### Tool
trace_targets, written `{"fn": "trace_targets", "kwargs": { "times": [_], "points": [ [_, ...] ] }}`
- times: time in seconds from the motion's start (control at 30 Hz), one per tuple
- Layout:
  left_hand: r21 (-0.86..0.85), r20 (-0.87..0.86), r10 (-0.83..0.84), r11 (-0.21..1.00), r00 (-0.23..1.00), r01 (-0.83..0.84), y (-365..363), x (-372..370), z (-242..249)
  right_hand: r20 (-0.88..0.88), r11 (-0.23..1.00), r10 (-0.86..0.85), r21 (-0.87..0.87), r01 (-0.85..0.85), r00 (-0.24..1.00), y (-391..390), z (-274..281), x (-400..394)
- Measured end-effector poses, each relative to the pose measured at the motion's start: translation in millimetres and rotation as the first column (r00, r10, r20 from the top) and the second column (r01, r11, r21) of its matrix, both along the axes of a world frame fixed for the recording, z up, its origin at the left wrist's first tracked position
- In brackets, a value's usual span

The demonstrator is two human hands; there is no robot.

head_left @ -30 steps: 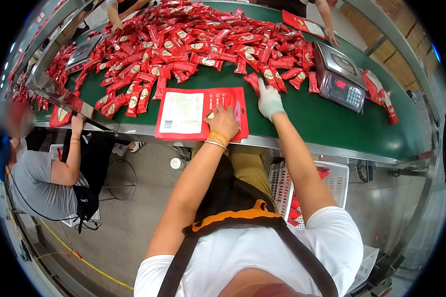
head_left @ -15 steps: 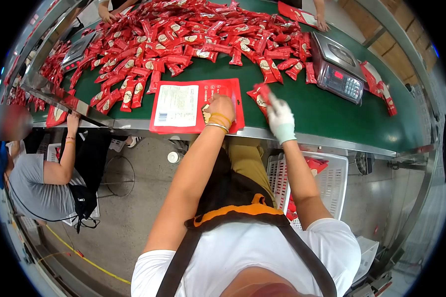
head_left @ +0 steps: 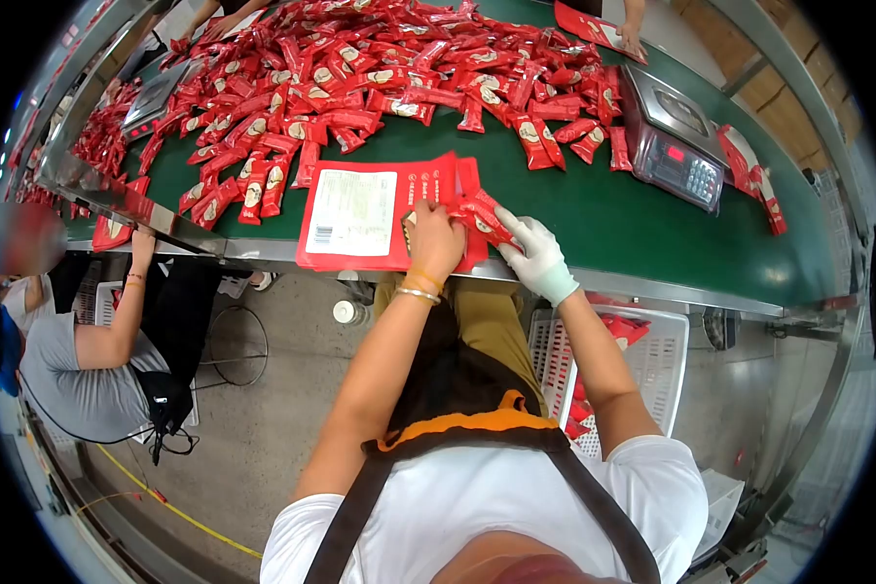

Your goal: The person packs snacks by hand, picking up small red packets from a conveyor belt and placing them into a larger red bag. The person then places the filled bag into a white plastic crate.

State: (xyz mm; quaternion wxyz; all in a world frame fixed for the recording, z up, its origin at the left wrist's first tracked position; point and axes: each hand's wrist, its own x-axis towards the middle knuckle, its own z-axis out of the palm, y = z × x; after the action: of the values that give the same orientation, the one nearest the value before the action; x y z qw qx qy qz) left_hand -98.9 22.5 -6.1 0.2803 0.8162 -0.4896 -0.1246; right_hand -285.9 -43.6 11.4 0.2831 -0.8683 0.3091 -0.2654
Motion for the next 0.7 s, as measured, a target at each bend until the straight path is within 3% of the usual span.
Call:
{"fn": "trace_targets", "kwargs": {
  "times": [0.07, 0.1, 0.17, 0.23, 0.27, 0.33, 0.37, 0.4, 0.43, 0.47, 0.5, 0.57, 0.63, 0.67, 0.7],
  "points": [
    [-0.354, -0.223, 0.000, 0.932, 0.975, -0.081, 7.3, 5.0, -6.3, -0.054, 0.991, 0.060, -0.115, -0.066, 0.997, -6.4, -1.5, -4.7],
    [-0.354, -0.224, -0.001, 0.932, 0.975, -0.080, 10.9, 5.9, -6.9, -0.055, 0.991, 0.059, -0.115, -0.065, 0.997, -6.8, -0.3, -3.7],
    [-0.544, -0.180, -0.064, 0.838, 0.982, -0.045, 12.0, 7.2, -5.3, -0.165, 0.946, 0.172, -0.246, -0.209, 0.971, -11.4, 6.8, 0.2],
    [-0.563, -0.199, -0.145, 0.826, 0.969, 0.008, 12.9, -0.1, -0.7, -0.247, 0.900, 0.219, -0.322, -0.293, 0.944, -17.6, 14.0, 16.2],
    [-0.560, -0.101, -0.168, 0.824, 0.981, 0.083, 11.9, -7.4, 2.8, -0.175, 0.854, 0.317, -0.374, -0.361, 0.932, -24.8, 13.9, 27.0],
    [-0.545, 0.036, -0.219, 0.814, 0.975, 0.203, 9.1, -24.3, 9.6, -0.378, 0.814, 0.379, -0.298, -0.498, 0.845, -44.8, 6.5, 53.0],
    [-0.533, 0.073, -0.244, 0.810, 0.967, 0.244, 7.2, -30.9, 15.8, -0.673, 0.884, 0.280, -0.097, -0.457, 0.684, -45.3, 12.9, 66.4],
    [-0.528, 0.091, -0.235, 0.813, 0.968, 0.247, 5.9, -37.1, 27.5, -0.367, 0.828, 0.467, -0.136, -0.543, 0.804, -61.1, -28.0, 71.2],
    [-0.533, 0.101, -0.249, 0.804, 0.963, 0.264, 5.1, -39.0, 31.3, -0.212, 0.818, 0.497, -0.210, -0.536, 0.842, -67.4, -52.7, 87.0],
    [-0.510, 0.126, -0.334, 0.786, 0.934, 0.350, 3.1, -38.5, 34.4, -0.175, 0.823, 0.489, -0.233, -0.518, 0.855, -64.1, -53.2, 98.4],
    [-0.485, 0.150, -0.414, 0.760, 0.898, 0.432, 0.5, -37.9, 38.7, -0.196, 0.827, 0.459, -0.261, -0.497, 0.867, -57.7, -48.6, 104.4],
    [-0.480, 0.215, -0.384, 0.759, 0.898, 0.439, -4.1, -32.5, 46.3, -0.232, 0.803, 0.410, -0.368, -0.470, 0.882, -43.4, -41.3, 120.8],
    [-0.620, 0.005, -0.173, 0.772, 0.985, 0.138, -6.8, 0.5, 40.6, -0.255, 0.745, 0.350, -0.507, -0.433, 0.901, -29.2, -36.0, 128.7],
    [-0.609, 0.008, -0.131, 0.786, 0.991, 0.109, -2.8, 18.2, 40.2, -0.275, 0.739, 0.341, -0.513, -0.437, 0.899, -27.5, -33.4, 130.3],
    [-0.602, 0.009, -0.092, 0.795, 0.996, 0.079, 1.7, 30.9, 43.3, -0.356, 0.797, 0.416, -0.299, -0.524, 0.837, -26.3, -14.8, 126.2]
  ]
}}
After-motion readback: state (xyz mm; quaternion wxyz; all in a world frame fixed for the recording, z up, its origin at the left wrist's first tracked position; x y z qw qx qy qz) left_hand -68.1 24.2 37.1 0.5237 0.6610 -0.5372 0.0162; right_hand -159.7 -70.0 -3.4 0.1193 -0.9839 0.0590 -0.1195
